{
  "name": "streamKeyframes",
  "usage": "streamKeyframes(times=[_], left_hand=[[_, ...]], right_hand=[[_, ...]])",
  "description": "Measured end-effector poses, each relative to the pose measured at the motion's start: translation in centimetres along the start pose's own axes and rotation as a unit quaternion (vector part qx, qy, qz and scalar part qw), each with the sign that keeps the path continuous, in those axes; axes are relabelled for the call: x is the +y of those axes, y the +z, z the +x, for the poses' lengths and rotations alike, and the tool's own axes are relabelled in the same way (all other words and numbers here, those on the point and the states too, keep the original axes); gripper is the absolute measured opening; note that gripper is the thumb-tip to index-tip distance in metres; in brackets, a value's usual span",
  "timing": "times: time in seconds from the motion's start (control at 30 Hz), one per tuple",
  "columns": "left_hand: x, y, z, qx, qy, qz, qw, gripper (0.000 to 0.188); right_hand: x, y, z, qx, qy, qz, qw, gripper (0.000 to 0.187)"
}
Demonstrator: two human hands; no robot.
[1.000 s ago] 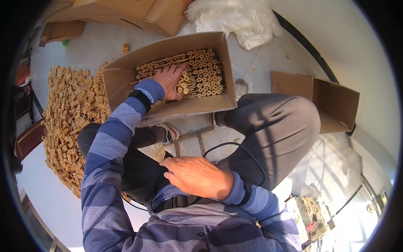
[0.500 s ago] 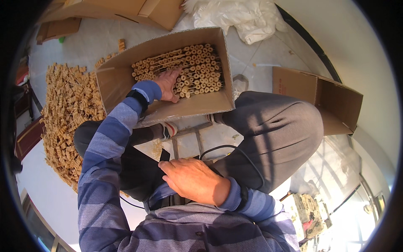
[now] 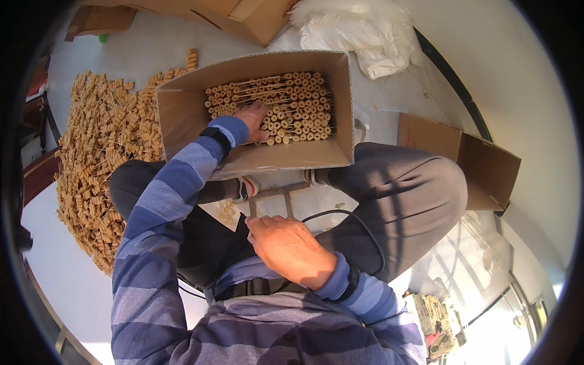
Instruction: The person sits on the floor and threads small, ring-shaped snack pieces onto thin wooden skewers. They gather the snacks from a large pile on the floor and place the completed skewers into a cardboard box.
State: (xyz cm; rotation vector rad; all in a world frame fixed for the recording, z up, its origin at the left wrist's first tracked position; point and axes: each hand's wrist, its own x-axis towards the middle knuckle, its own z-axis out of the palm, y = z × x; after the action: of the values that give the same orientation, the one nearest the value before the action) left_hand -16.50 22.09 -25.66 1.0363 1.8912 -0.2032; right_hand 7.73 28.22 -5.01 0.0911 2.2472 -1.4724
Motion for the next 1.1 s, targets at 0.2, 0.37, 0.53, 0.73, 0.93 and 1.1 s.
streamKeyframes(times=[0.2,0.37,0.53,0.73,0.93,1.1], left_hand=[[2.0,-3.7,-3.7,0.022,-0.023,0.013,0.999,0.072],[3.2,-8.2,-14.6,0.228,0.118,-0.091,0.962,0.057],[-5.7,-3.6,-32.4,0.550,0.252,-0.275,0.747,0.055],[-20.6,18.3,-43.2,0.617,-0.187,-0.683,0.343,0.039],[-17.0,38.0,-30.2,0.402,-0.241,-0.837,0.281,0.029],[-16.3,40.5,-15.7,0.341,-0.389,-0.648,0.559,0.049]], right_hand=[[0.4,0.9,0.3,0.032,-0.034,-0.046,0.998,0.031],[0.1,1.3,1.1,-0.051,0.066,-0.033,0.996,0.030],[-1.1,3.1,1.3,-0.070,0.110,0.027,0.991,0.033],[-3.8,7.0,2.1,-0.092,0.151,0.033,0.984,0.030],[-6.6,9.2,5.3,-0.133,0.132,-0.109,0.976,0.025],[-8.0,9.2,7.3,-0.132,0.130,-0.154,0.971,0.020]])
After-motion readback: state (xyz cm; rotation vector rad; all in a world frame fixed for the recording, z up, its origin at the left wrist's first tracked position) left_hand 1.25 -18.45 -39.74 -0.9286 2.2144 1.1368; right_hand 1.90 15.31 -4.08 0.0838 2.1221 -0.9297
